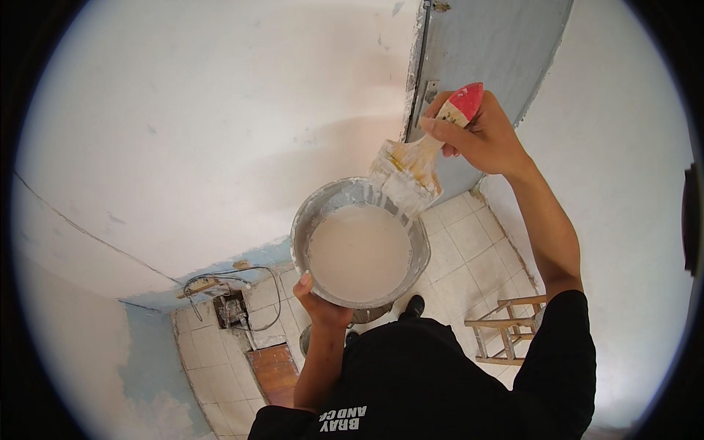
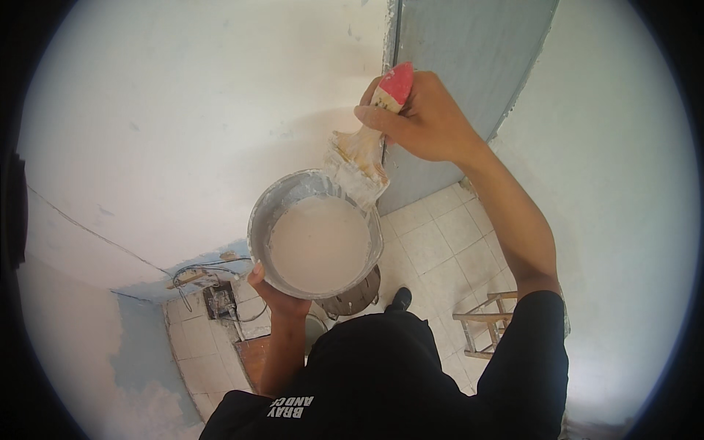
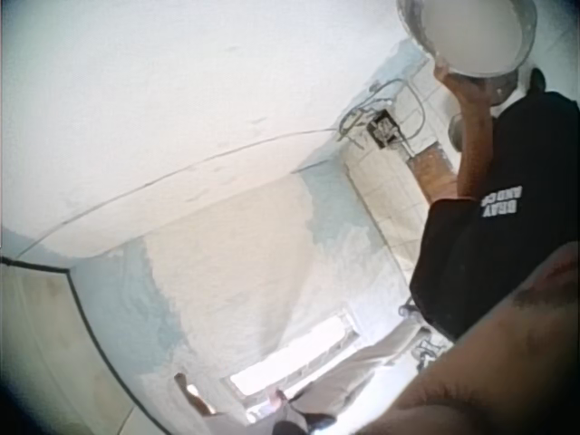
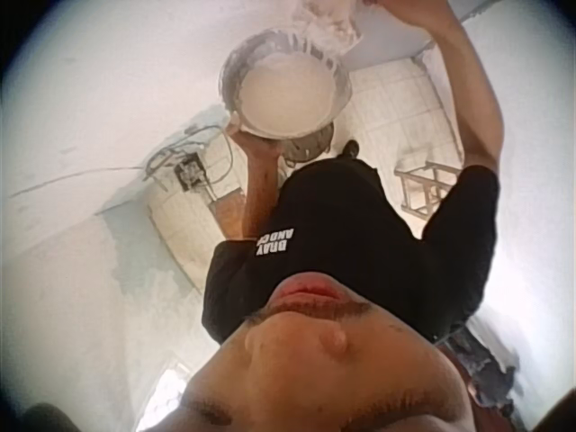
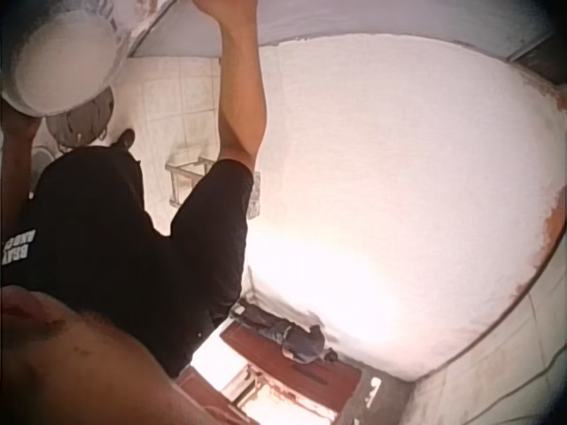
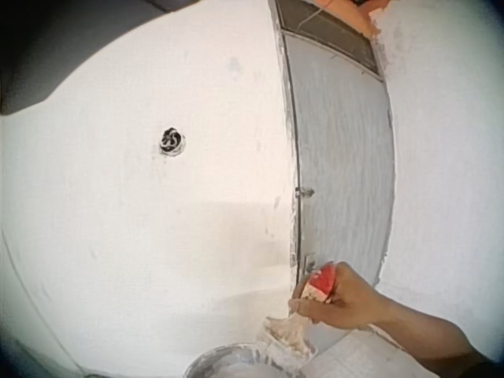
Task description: The person holds a bucket of white paint and stirs it using a brush, while occasionally wiping the brush and bucket rim with a cloth.
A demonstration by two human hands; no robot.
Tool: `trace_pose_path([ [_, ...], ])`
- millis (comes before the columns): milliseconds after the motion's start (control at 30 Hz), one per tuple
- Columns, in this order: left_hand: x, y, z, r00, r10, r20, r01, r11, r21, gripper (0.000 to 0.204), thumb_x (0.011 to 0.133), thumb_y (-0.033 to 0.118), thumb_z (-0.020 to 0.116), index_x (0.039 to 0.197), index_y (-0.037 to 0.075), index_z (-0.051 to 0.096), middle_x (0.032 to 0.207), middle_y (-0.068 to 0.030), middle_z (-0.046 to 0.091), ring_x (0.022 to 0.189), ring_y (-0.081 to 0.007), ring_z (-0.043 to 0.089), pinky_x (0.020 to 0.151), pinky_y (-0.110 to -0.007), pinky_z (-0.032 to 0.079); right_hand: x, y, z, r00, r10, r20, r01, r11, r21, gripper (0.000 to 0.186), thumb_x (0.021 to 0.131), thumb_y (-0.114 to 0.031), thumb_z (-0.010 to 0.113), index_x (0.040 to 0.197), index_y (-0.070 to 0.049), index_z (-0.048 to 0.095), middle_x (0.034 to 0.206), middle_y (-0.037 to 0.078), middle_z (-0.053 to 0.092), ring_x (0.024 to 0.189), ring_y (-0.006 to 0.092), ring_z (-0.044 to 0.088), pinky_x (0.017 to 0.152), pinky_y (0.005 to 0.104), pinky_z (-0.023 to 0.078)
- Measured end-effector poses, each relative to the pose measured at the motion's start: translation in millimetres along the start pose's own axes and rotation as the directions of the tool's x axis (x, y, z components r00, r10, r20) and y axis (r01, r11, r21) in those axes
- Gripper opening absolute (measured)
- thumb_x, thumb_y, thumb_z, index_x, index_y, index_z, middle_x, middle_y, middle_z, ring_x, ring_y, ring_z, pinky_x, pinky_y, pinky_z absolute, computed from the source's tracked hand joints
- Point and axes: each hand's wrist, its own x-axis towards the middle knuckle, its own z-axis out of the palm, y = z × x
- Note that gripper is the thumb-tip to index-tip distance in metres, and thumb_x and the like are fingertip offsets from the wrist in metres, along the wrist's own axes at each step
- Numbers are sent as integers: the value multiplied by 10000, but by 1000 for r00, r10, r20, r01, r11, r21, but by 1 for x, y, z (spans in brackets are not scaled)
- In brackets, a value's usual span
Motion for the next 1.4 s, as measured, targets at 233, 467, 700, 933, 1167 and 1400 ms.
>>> trace_pose_path([
  [233, 0, 0, -2, 1000, -8, -18, 7, 1000, -12, 740, 730, 501, 526, 1306, 43, 453, 1232, -121, 542, 1113, -261, 547, 893, -389, 473, 1, 3, -2, 998, 50, -27, -50, 999, 7, 203, 841, -188, 659, 801, 9, 631, 657, 49, 611, 527, 96, 579, 476, 220, 449],
  [467, 1, 0, -4, 1000, 4, -25, -5, 999, -48, 725, 731, 504, 528, 1288, 43, 470, 1219, -120, 552, 1101, -259, 554, 890, -384, 475, -3, 7, 6, 997, 62, 44, -66, 992, 108, 197, 845, -193, 657, 798, -3, 633, 642, 32, 599, 524, 89, 577, 478, 216, 452],
  [700, 1, 1, -3, 1000, 8, -28, -8, 1000, -8, 712, 744, 506, 525, 1279, 39, 480, 1207, -111, 561, 1101, -250, 552, 900, -375, 468, -5, 15, 8, 998, 64, 7, -64, 984, 169, 140, 861, -147, 650, 799, -28, 611, 622, -2, 566, 492, 61, 546, 446, 200, 422],
  [933, 1, 3, -6, 1000, 17, 15, -18, 999, 43, 759, 764, 550, 472, 1316, 31, 418, 1246, -129, 518, 1131, -270, 530, 897, -400, 472, -3, 11, 7, 999, 33, 19, -35, 993, 117, 184, 847, -177, 642, 794, -1, 632, 611, 24, 578, 518, 88, 572, 482, 225, 449],
  [1167, 0, 4, 3, 999, 30, -14, -29, 998, 64, 789, 725, 553, 516, 1325, 49, 428, 1258, -124, 517, 1143, -265, 516, 907, -385, 446, -2, 11, 7, 999, 46, -12, -44, 986, 158, 197, 851, -188, 646, 789, -2, 637, 616, 22, 583, 521, 90, 573, 486, 221, 457],
  [1400, 1, 2, -1, 999, 47, -21, -46, 999, 20, 745, 735, 522, 524, 1304, 47, 451, 1238, -118, 533, 1126, -262, 530, 909, -389, 456, -3, 14, 3, 999, 35, -16, -33, 993, 117, 206, 851, -198, 652, 791, -1, 639, 623, 25, 584, 527, 85, 573, 487, 222, 468],
])
